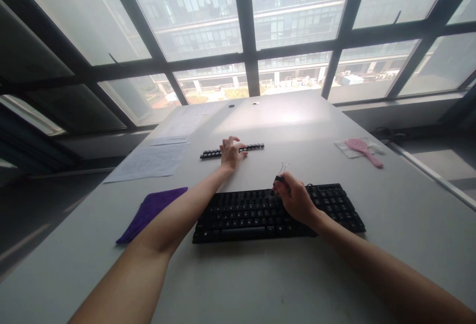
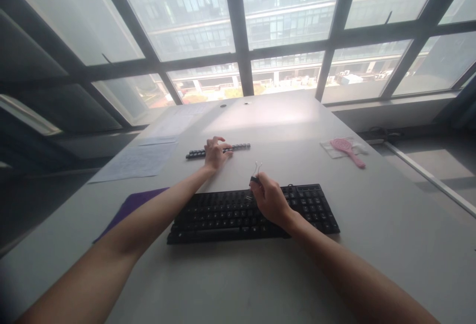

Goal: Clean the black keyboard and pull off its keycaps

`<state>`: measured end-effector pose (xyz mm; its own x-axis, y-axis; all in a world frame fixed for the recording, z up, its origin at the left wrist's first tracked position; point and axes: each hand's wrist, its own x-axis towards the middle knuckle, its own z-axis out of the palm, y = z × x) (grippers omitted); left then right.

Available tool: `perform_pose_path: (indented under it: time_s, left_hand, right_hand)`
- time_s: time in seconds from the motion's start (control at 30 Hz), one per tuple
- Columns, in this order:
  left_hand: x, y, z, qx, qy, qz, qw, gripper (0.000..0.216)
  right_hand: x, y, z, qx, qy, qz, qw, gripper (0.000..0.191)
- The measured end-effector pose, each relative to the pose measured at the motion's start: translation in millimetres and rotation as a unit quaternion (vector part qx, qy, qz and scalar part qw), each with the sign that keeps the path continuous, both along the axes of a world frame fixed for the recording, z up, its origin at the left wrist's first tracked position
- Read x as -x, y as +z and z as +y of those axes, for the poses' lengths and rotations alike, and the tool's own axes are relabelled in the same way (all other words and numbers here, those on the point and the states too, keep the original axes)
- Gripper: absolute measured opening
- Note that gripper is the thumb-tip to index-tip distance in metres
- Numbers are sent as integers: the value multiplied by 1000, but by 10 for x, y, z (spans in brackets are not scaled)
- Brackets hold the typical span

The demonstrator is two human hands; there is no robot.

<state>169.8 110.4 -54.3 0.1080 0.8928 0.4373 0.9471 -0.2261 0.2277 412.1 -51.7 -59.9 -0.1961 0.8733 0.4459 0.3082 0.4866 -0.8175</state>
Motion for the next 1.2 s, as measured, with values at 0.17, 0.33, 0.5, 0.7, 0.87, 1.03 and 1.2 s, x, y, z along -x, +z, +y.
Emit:
perform_pose_path:
  time_s: [0.17, 0.33, 0.5, 0.7, 0.87, 1.03, 1.2]
  left_hand:
    - [-142, 276, -261, -17, -27, -33, 999, 27]
    - [-499, 433, -1083, 67, -197, -56, 977, 26]
    - [-758, 251, -1699, 128, -245, -129, 952, 29]
    - [-787, 88, -1763, 124, -245, -162, 948, 28]
    - [-775, 67, -1791, 116, -252, -156, 948, 28]
    - [-781, 63, -1798, 120, -244, -182, 945, 27]
    - [-781, 78, -1796, 122, -241, -177, 946, 25]
  right_hand:
    - [2, -36, 52, 21, -56, 73, 996, 15]
    - [-18, 5, 105, 64, -66, 165, 982, 20]
    - [-123, 75, 60, 50, -39, 70, 996, 20]
    - [-145, 62, 14, 36, -26, -8, 999, 21]
    - [-137, 55, 17, 47, -7, -18, 999, 20]
    - [-140, 51, 21, 42, -13, -24, 999, 20]
    - [-132, 42, 27, 28, 16, -57, 998, 20]
